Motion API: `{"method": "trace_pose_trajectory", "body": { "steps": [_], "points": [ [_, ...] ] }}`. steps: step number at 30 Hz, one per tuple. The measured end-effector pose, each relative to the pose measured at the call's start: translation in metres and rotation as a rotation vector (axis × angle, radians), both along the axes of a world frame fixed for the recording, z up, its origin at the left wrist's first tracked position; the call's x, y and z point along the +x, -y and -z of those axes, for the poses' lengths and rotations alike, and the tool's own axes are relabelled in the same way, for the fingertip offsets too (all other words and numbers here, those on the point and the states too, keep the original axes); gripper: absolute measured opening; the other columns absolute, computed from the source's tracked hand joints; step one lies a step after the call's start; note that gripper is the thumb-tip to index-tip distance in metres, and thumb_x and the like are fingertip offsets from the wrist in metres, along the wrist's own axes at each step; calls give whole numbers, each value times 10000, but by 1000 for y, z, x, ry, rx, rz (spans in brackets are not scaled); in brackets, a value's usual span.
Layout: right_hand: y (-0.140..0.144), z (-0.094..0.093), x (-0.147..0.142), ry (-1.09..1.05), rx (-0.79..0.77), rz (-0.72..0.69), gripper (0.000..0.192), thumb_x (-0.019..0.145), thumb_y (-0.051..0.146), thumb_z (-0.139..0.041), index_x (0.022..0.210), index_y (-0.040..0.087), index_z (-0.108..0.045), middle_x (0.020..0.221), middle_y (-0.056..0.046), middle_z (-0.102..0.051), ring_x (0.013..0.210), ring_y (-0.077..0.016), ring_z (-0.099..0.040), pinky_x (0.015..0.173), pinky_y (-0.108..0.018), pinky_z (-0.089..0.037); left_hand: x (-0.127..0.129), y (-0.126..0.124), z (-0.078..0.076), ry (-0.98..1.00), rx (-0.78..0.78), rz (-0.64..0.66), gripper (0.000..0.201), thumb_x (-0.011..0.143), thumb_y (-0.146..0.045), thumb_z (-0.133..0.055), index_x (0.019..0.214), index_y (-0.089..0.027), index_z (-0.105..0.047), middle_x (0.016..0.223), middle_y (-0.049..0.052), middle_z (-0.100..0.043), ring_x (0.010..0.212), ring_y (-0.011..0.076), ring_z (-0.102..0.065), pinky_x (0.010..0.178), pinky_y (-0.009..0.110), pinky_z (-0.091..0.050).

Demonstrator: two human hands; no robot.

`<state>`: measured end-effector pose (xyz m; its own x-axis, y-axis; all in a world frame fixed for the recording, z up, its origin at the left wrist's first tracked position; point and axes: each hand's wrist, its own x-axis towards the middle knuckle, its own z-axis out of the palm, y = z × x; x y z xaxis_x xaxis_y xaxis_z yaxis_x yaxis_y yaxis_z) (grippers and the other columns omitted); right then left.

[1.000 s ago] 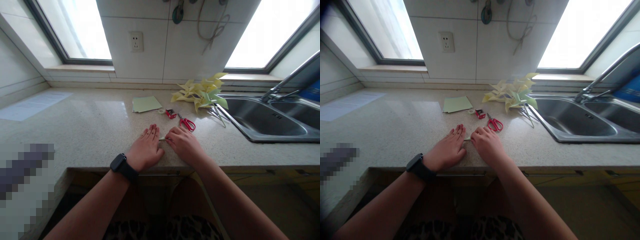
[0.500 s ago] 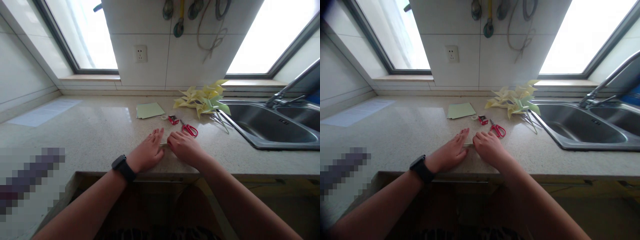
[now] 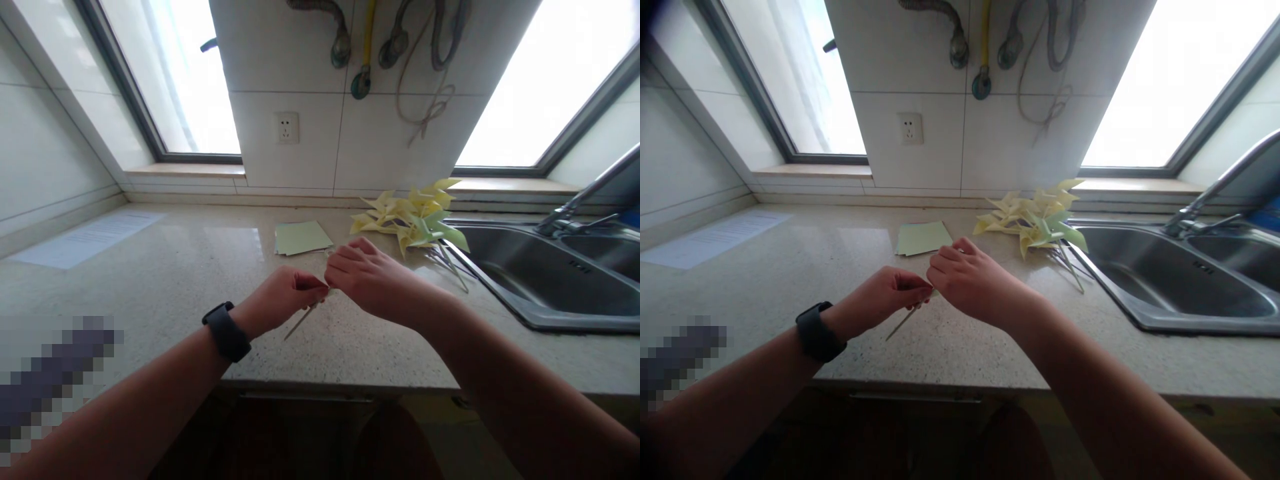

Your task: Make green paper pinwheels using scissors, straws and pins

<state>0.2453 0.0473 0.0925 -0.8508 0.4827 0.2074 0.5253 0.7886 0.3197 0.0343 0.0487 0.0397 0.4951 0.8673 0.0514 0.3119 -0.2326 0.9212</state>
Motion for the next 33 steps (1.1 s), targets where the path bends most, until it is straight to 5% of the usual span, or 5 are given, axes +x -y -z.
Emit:
{"method": "trace_pose_trajectory", "body": {
  "steps": [7,13,18,25,33],
  "points": [
    [-19,6,5,-243,41,-20,235,1027,307,-490,1219,236,-606,1250,-69,-639,1171,-244,-487,1020,-406,-311,-2,4,17,260,-243,-128,226,845,-368,-714,781,-152,-741,706,35,-690,631,136,-564,642,274,-444],
    [-68,26,22,-515,60,317,253,1004,233,-419,1151,209,-625,1135,-97,-664,1106,-256,-551,977,-404,-391,-13,-7,36,455,-379,-221,274,820,-413,-760,794,-143,-718,790,63,-720,662,132,-600,670,270,-471],
    [-100,50,14,-362,-9,397,193,962,218,-488,983,194,-679,988,-72,-707,964,-231,-605,864,-345,-423,-17,-15,42,552,-466,-227,260,789,-391,-804,784,-146,-717,766,45,-717,664,120,-610,659,242,-466],
    [-109,87,-14,-170,-14,437,212,924,134,-510,901,148,-721,979,-154,-708,1038,-310,-552,887,-442,-352,-17,-12,45,629,-491,-222,212,789,-345,-814,775,-153,-726,751,22,-718,671,105,-615,671,225,-463],
    [-96,85,-15,-283,-99,441,148,875,138,-562,867,142,-710,978,-168,-697,1097,-346,-502,912,-495,-323,-16,-12,46,663,-484,-211,180,812,-316,-798,776,-155,-727,759,20,-714,695,108,-612,701,227,-468]
  ]
}}
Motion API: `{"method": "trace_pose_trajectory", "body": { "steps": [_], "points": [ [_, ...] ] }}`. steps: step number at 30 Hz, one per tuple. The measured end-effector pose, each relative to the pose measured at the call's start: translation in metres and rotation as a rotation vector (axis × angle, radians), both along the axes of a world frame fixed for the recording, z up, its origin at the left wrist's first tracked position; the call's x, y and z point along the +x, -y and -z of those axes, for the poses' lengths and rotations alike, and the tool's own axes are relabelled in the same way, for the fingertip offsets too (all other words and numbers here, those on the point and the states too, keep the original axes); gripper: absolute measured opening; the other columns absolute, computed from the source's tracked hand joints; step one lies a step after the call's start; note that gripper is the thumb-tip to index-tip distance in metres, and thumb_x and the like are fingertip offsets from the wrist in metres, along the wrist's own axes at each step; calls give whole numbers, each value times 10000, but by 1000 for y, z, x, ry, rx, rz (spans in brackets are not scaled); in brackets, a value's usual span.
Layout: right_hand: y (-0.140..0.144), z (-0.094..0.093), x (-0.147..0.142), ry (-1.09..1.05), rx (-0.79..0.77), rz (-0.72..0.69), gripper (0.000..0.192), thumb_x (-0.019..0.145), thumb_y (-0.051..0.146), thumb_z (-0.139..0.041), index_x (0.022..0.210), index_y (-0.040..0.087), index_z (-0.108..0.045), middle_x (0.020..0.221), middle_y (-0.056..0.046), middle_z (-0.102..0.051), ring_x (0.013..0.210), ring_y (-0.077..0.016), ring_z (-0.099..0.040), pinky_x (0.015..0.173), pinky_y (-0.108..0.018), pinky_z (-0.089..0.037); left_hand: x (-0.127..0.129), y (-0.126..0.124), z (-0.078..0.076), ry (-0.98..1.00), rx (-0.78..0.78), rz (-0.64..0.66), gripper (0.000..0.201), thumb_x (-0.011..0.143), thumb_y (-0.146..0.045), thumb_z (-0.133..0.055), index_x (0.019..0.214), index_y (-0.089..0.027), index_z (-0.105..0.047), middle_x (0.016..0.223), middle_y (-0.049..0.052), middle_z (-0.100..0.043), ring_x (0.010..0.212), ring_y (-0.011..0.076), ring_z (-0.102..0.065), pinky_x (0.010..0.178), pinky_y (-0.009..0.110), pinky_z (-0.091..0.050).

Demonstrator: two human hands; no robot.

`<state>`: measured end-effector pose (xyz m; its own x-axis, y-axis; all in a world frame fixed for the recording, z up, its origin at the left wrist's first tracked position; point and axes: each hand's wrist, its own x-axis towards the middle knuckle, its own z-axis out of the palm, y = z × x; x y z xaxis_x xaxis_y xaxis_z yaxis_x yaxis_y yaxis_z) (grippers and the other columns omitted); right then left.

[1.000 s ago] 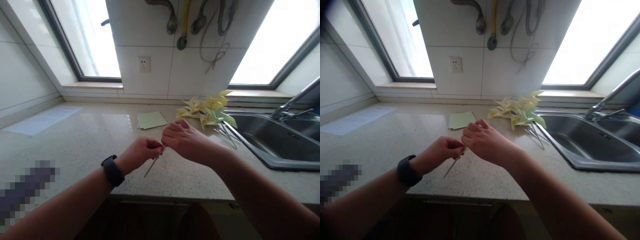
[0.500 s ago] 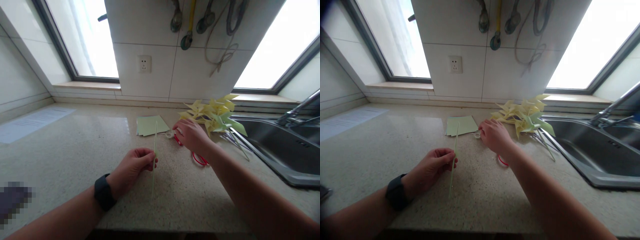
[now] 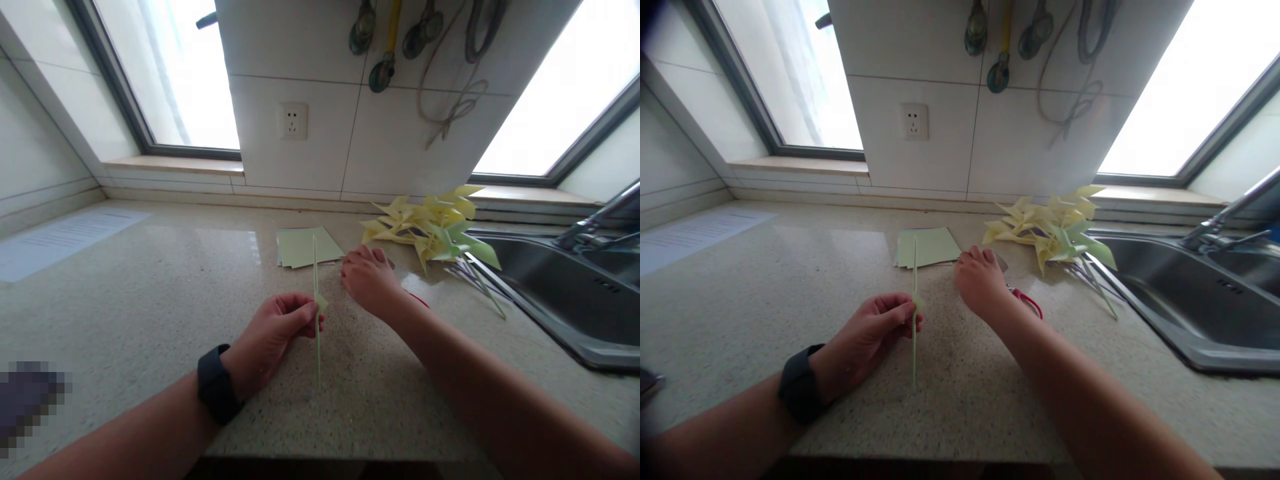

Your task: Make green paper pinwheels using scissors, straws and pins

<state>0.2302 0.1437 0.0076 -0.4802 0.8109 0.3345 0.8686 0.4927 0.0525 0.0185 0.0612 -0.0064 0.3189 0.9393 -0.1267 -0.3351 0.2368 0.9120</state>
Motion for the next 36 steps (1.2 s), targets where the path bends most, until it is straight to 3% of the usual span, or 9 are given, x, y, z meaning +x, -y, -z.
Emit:
{"method": "trace_pose_trajectory", "body": {
  "steps": [6,9,13,16,24,28,31,33,36],
  "points": [
    [25,-15,4,-299,-156,-173,23,811,201,-656,834,199,-655,1020,-67,-702,1037,-242,-575,941,-418,-403,-1,0,-1,14,4,2,195,816,-332,-795,788,-152,-724,781,31,-713,712,121,-618,687,230,-479],
    [32,-20,10,-441,-270,-275,29,861,216,-592,875,196,-608,1074,-67,-685,916,-162,-624,810,-313,-486,-1,0,-2,30,6,-13,181,822,-328,-794,816,-158,-734,835,32,-713,734,120,-626,660,218,-482],
    [34,-14,15,-855,-634,-414,151,902,323,-615,843,187,-589,1005,-63,-641,852,-150,-608,731,-289,-491,-2,2,-3,35,18,-20,134,852,-308,-775,872,-176,-772,1317,53,-649,825,101,-659,635,185,-483],
    [37,-8,12,-1093,-890,-493,189,874,347,-698,826,181,-620,945,-37,-610,881,-154,-586,779,-294,-468,-3,3,-3,11,31,-1,131,889,-299,-744,939,-190,-796,1452,56,-569,809,75,-660,606,158,-469],
    [47,3,5,-1260,-1008,-413,140,892,306,-711,909,176,-661,843,-6,-652,779,-117,-605,720,-253,-472,-6,4,-2,64,43,36,92,853,-271,-785,797,-200,-804,1542,16,-489,770,54,-653,601,151,-495],
    [47,6,1,-1336,-973,-326,114,903,270,-682,859,166,-664,756,9,-655,672,-101,-614,635,-234,-484,-6,3,-3,73,7,49,96,848,-291,-792,857,-196,-805,1433,47,-598,690,34,-616,608,148,-493],
    [47,4,-1,-1354,-929,-273,128,893,272,-686,835,160,-663,756,9,-666,644,-97,-635,617,-231,-506,-5,1,-2,72,-3,77,143,842,-332,-798,875,-193,-795,1037,39,-759,609,39,-576,588,142,-468],
    [47,4,-2,-1350,-904,-254,132,888,278,-688,837,159,-665,779,4,-683,647,-98,-659,629,-234,-526,-5,0,-2,72,0,104,158,844,-349,-795,878,-195,-791,807,16,-747,594,52,-572,579,138,-451],
    [48,5,-1,-1351,-892,-250,129,889,284,-692,857,162,-663,819,-6,-707,681,-107,-693,663,-242,-554,-5,1,-2,61,20,119,152,837,-352,-799,873,-205,-798,759,6,-724,648,74,-610,575,138,-445]
  ]
}}
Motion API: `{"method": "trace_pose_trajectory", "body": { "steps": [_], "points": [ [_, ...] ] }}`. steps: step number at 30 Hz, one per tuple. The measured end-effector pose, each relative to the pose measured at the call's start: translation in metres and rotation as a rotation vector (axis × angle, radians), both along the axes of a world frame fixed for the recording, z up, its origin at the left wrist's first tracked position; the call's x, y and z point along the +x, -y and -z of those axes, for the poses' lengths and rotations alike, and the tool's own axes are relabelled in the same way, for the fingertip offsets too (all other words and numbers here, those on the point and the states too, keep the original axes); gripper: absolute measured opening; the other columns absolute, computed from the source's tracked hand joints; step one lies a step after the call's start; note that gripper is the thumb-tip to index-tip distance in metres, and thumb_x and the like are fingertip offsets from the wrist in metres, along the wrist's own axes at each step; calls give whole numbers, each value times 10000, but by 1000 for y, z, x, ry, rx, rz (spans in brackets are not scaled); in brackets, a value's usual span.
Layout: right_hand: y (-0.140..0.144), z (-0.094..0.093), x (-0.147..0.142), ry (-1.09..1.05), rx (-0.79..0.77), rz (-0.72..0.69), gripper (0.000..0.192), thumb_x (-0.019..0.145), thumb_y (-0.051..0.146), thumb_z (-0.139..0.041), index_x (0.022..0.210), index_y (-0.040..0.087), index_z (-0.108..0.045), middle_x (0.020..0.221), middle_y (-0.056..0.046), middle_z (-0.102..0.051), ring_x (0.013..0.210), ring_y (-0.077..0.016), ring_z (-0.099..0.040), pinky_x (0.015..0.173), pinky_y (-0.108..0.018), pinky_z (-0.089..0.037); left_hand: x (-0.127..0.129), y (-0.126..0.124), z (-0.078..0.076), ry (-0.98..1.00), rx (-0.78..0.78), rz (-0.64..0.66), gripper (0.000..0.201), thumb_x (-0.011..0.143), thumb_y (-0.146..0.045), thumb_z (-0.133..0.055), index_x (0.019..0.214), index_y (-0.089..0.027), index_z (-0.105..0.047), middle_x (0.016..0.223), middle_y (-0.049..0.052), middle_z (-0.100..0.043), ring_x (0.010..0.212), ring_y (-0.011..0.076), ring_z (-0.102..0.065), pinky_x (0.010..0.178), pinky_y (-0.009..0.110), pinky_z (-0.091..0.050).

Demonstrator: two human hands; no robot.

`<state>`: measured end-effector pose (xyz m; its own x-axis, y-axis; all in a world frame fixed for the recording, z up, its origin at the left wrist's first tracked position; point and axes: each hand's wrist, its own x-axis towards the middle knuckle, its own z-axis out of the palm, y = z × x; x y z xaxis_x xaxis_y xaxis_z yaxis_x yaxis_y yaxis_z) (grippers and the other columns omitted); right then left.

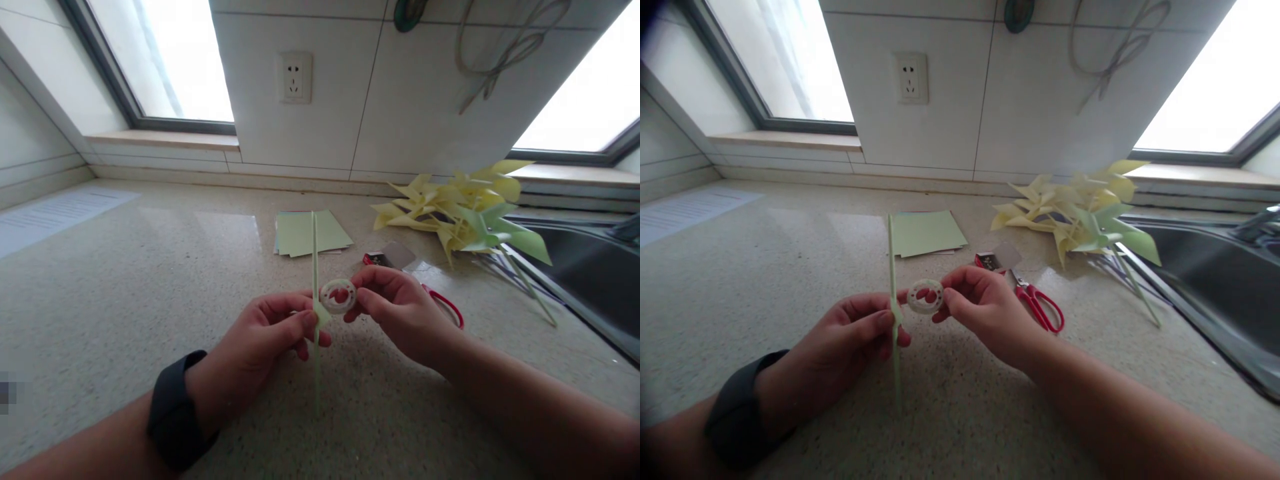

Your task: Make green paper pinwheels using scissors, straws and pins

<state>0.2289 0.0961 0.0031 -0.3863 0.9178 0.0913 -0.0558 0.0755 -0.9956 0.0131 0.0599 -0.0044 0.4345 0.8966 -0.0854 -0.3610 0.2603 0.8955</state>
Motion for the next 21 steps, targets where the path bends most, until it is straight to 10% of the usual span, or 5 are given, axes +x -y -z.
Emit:
{"method": "trace_pose_trajectory", "body": {
  "steps": [14,21],
  "points": [
    [14,-7,2,19,255,-280,329,849,33,-582,1105,223,-500,988,4,-571,854,-100,-617,739,-242,-544,-1,-1,0,-77,192,77,197,881,-325,-758,744,-185,-784,957,19,-702,766,90,-606,652,173,-452],
    [20,-7,4,237,465,-192,207,914,156,-629,1060,245,-512,860,21,-566,726,-101,-557,618,-223,-492,-2,1,1,36,162,184,64,854,-252,-787,813,-203,-791,924,6,-683,698,86,-635,655,200,-491]
  ]
}}
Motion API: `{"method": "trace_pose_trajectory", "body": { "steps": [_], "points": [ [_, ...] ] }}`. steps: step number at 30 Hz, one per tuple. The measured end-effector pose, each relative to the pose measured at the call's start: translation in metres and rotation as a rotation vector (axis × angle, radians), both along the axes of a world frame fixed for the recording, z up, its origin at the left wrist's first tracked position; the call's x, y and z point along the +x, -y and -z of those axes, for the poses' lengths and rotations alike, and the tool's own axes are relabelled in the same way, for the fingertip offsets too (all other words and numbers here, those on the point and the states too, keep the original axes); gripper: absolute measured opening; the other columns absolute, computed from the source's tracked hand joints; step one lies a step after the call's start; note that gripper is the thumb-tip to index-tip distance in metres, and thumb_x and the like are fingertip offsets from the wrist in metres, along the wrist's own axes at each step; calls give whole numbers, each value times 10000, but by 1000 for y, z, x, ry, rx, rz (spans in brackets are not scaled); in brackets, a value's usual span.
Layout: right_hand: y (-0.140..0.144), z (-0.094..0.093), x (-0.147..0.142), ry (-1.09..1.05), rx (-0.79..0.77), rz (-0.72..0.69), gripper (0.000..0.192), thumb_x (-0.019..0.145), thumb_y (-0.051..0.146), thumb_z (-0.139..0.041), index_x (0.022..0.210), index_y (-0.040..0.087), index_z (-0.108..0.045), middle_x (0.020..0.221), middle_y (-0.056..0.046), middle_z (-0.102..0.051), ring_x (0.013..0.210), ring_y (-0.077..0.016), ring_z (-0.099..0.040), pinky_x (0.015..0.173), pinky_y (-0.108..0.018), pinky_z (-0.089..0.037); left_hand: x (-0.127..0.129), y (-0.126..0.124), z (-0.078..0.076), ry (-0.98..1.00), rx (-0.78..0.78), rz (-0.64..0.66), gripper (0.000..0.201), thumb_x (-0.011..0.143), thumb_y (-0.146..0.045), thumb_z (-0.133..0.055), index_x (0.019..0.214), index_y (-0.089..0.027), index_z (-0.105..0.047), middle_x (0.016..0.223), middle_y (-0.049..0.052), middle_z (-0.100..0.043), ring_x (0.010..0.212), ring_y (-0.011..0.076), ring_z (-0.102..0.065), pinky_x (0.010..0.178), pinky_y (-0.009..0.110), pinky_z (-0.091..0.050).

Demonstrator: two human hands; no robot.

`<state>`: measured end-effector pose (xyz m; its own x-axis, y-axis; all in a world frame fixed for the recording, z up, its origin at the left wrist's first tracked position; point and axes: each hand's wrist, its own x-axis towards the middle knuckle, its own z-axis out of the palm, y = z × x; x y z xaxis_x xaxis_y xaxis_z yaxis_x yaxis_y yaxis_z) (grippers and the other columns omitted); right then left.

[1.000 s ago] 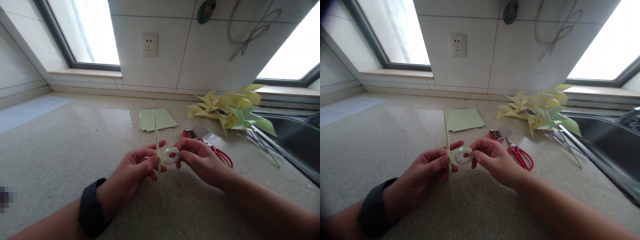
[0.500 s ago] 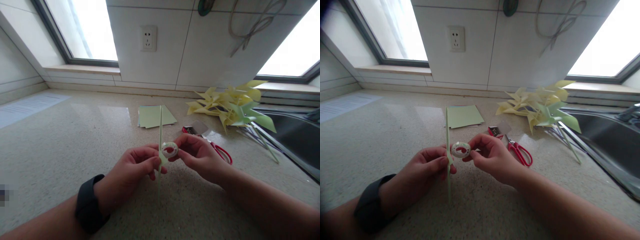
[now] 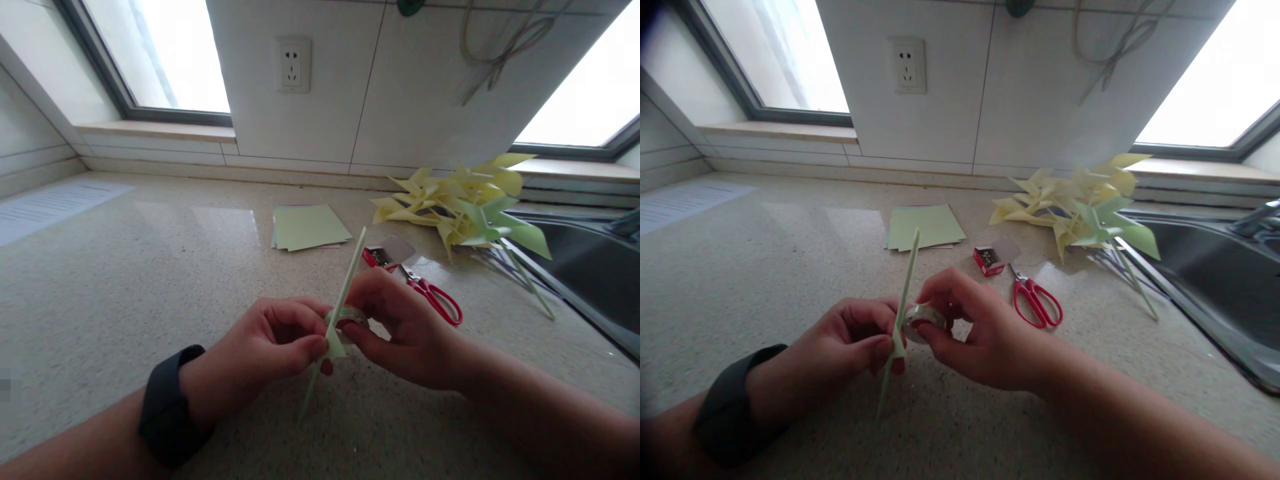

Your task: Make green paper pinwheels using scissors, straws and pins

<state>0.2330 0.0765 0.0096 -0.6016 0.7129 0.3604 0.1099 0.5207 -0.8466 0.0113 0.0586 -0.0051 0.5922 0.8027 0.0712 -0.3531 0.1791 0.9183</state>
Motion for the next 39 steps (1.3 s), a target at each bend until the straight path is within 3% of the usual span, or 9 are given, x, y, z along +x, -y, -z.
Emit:
{"method": "trace_pose_trajectory", "body": {
  "steps": [5,11,20,26,30,35,39],
  "points": [
    [-1,0,4,98,-78,-39,216,906,237,-668,1033,229,-493,869,-2,-597,694,-110,-623,541,-207,-502,-3,-1,2,-34,-30,35,127,857,-316,-786,806,-201,-788,798,11,-706,699,110,-629,662,210,-474],
    [2,-7,3,147,-174,-90,193,898,227,-649,942,227,-461,743,49,-546,595,-101,-652,463,-165,-490,-8,-2,3,-138,-88,69,182,830,-394,-805,864,-215,-812,764,21,-752,623,94,-586,580,189,-384],
    [6,-12,1,112,-400,-232,146,886,157,-589,936,225,-470,724,76,-511,515,-63,-612,417,-136,-518,-9,-2,0,-174,-163,155,248,802,-432,-816,846,-190,-788,744,36,-754,589,105,-585,565,201,-401],
    [7,-11,2,75,-409,-202,216,815,108,-636,864,222,-460,725,82,-461,489,-43,-574,376,-105,-495,-10,-2,2,-197,-138,172,241,826,-428,-797,892,-196,-797,768,38,-759,609,108,-589,586,207,-416],
    [3,-9,0,36,-432,-110,265,829,156,-655,796,227,-401,692,88,-449,461,-44,-545,359,-129,-500,-7,-1,2,-173,-153,103,224,816,-426,-807,846,-204,-798,758,34,-761,590,97,-577,576,199,-407],
    [-7,-3,-4,-30,-526,11,295,874,244,-675,858,241,-381,646,100,-516,447,-64,-563,330,-130,-469,-3,-3,2,-107,-173,-27,224,804,-390,-824,768,-175,-775,732,31,-729,578,84,-569,541,180,-400],
    [-14,1,-4,-96,-566,22,284,882,248,-684,899,238,-400,640,88,-597,468,-75,-599,388,-162,-531,-2,-3,4,-85,-219,-89,190,827,-336,-808,752,-167,-761,1043,66,-765,589,60,-606,524,168,-407]
  ]
}}
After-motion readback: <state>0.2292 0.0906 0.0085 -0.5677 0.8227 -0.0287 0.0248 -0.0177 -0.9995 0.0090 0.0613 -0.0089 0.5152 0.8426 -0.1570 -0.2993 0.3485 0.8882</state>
